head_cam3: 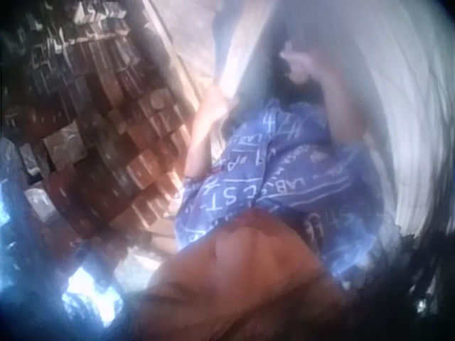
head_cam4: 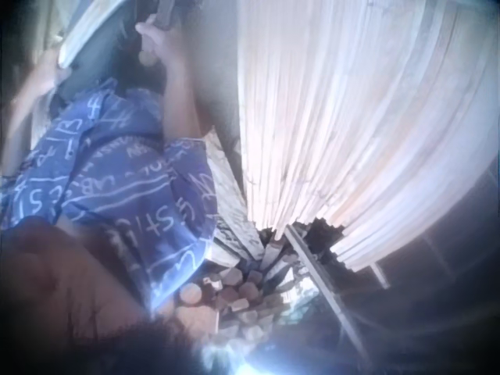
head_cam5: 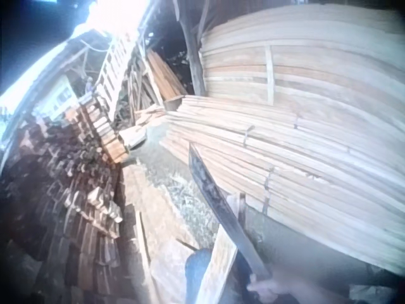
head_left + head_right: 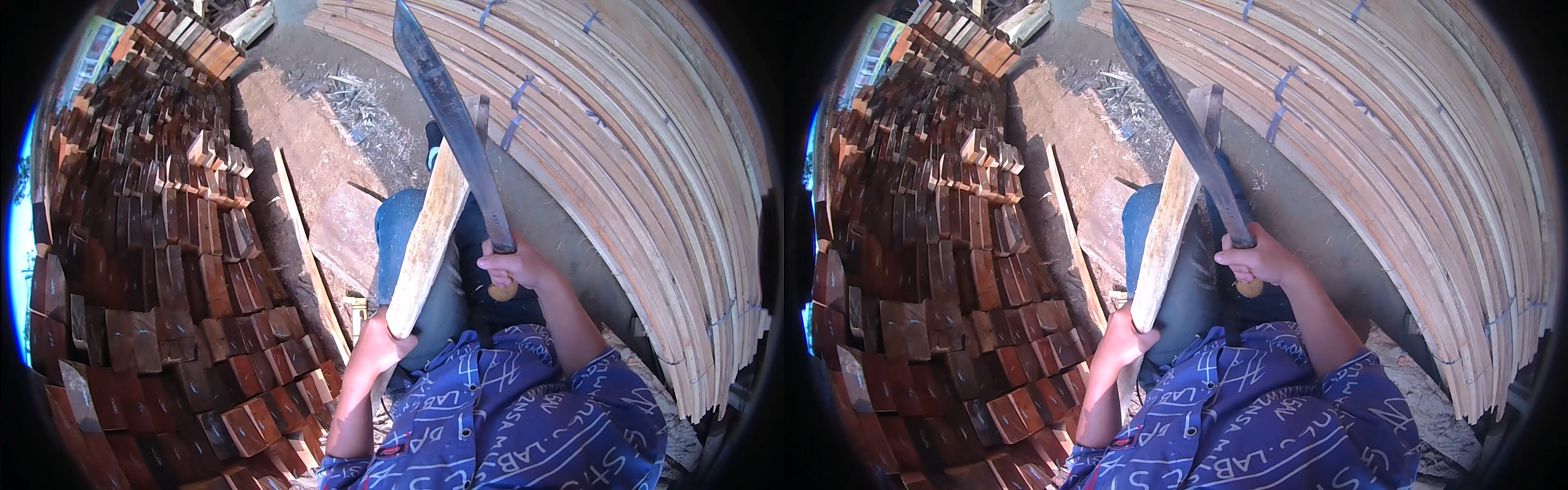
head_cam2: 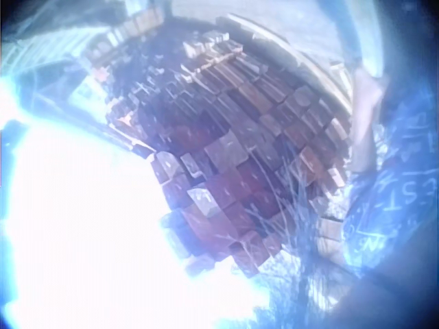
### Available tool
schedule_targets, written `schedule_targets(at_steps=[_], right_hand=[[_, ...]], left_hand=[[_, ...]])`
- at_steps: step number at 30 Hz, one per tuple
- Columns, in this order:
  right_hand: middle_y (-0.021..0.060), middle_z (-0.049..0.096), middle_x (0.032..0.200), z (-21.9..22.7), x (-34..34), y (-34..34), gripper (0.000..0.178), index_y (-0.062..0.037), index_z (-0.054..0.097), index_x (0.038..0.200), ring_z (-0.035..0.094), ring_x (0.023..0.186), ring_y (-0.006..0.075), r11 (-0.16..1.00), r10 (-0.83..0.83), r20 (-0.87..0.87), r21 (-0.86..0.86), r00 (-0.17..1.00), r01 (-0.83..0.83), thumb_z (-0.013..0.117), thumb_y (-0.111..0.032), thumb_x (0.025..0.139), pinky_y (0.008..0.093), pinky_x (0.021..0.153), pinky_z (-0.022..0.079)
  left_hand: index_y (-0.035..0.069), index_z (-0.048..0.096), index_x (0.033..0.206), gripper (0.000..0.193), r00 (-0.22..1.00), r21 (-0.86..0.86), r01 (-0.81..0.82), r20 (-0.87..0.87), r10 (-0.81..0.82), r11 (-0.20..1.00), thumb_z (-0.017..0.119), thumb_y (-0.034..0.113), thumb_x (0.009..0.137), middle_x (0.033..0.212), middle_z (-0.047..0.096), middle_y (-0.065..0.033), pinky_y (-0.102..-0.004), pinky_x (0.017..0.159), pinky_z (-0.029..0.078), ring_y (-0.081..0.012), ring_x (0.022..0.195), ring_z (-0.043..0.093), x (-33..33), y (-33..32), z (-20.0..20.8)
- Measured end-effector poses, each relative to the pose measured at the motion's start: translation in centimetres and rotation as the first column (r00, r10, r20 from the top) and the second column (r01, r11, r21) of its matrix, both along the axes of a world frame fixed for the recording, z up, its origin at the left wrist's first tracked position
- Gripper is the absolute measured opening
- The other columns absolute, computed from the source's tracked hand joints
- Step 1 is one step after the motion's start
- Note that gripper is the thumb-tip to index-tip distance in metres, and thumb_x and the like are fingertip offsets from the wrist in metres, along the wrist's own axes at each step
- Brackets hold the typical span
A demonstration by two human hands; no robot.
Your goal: The person uses a machete to shave and shape a long piece of wood while seated. The person repeatedly strikes the wood to remove thin shavings and smooth the surface. The person rotates the wood to work on different sides.
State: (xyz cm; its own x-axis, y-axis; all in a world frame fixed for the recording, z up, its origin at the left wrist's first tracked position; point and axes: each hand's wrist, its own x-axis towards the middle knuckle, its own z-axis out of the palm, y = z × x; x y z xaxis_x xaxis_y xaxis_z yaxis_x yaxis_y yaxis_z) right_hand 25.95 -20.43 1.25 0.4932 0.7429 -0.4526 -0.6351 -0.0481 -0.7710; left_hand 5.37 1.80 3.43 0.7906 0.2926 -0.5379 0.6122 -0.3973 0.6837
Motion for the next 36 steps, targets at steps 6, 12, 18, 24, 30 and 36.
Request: schedule_targets(at_steps=[6, 12, 18, 24, 30, 36], right_hand=[[0.0015, 0.056, 0.063, -0.2, 2.5, -1.0, 0.028, -0.005, 0.057, 0.076, 0.053, 0.051, 0.0101, 0.973, 0.08, 0.147, -0.225, 0.986, -0.046, 0.078, -0.021, 0.084, 0.027, 0.048, 0.042], [-0.0007, 0.059, 0.065, -0.9, 0.8, -1.7, 0.03, -0.0044, 0.061, 0.075, 0.056, 0.057, 0.0061, 0.899, -0.135, 0.417, -0.33, 0.899, 0.289, 0.086, -0.02, 0.077, 0.0231, 0.053, 0.046], [-0.0018, 0.056, 0.06, 3.4, 2.8, -1.1, 0.031, -0.0048, 0.058, 0.075, 0.052, 0.049, 0.0059, 0.89, -0.048, 0.623, -0.328, 0.781, 0.317, 0.086, -0.019, 0.077, 0.0237, 0.045, 0.042], [-0.0001, 0.052, 0.053, 2.9, 3.9, -0.7, 0.028, -0.0054, 0.053, 0.071, 0.049, 0.041, 0.0074, 0.863, -0.005, 0.619, -0.395, 0.786, 0.316, 0.078, -0.011, 0.084, 0.0238, 0.038, 0.039], [0.0011, 0.05, 0.051, 1.5, 1.7, -0.8, 0.029, -0.0056, 0.052, 0.068, 0.047, 0.039, 0.0089, 0.857, -0.087, 0.565, -0.378, 0.821, 0.351, 0.073, -0.009, 0.088, 0.0246, 0.037, 0.037], [0.0019, 0.054, 0.055, 1.6, 1.3, -1.7, 0.029, -0.0037, 0.054, 0.071, 0.051, 0.042, 0.0088, 0.842, -0.047, 0.576, -0.417, 0.816, 0.343, 0.076, -0.013, 0.087, 0.0256, 0.039, 0.04]], left_hand=[[-0.007, 0.063, 0.106, 0.047, 0.998, -0.11, -0.022, 0.048, 0.027, 0.994, 0.072, 0.01, 0.063, 0.092, 0.071, -0.0194, -0.0332, 0.082, 0.054, -0.0242, 0.088, 0.07, -1.1, 1.7, -1.6], [-0.008, 0.063, 0.108, 0.051, 0.994, -0.152, -0.049, 0.09, 0.063, 0.987, 0.074, 0.012, 0.061, 0.094, 0.072, -0.02, -0.0336, 0.083, 0.054, -0.0243, 0.09, 0.071, -1.1, 1.6, -2.5], [-0.008, 0.062, 0.109, 0.056, 0.995, 0.029, -0.096, 0.035, 0.095, 0.995, 0.074, 0.018, 0.061, 0.094, 0.07, -0.0247, -0.0354, 0.083, 0.053, -0.0313, 0.091, 0.07, 0.1, -0.2, 0.6], [-0.005, 0.062, 0.098, 0.055, 0.991, 0.118, -0.09, 0.108, 0.077, 0.989, 0.075, 0.031, 0.058, 0.084, 0.067, -0.0285, -0.0459, 0.077, 0.053, -0.043, 0.085, 0.067, -0.6, 0.3, -0.3], [-0.004, 0.062, 0.096, 0.055, 0.996, 0.112, -0.069, 0.062, 0.062, 0.991, 0.074, 0.035, 0.059, 0.084, 0.067, -0.0292, -0.0478, 0.077, 0.054, -0.044, 0.084, 0.067, -1.2, 1.1, -0.1], [-0.004, 0.063, 0.096, 0.054, 0.995, 0.062, -0.081, 0.058, 0.077, 0.995, 0.075, 0.033, 0.059, 0.084, 0.067, -0.0293, -0.0465, 0.078, 0.053, -0.0441, 0.084, 0.067, -0.7, 1.2, 0.8]])
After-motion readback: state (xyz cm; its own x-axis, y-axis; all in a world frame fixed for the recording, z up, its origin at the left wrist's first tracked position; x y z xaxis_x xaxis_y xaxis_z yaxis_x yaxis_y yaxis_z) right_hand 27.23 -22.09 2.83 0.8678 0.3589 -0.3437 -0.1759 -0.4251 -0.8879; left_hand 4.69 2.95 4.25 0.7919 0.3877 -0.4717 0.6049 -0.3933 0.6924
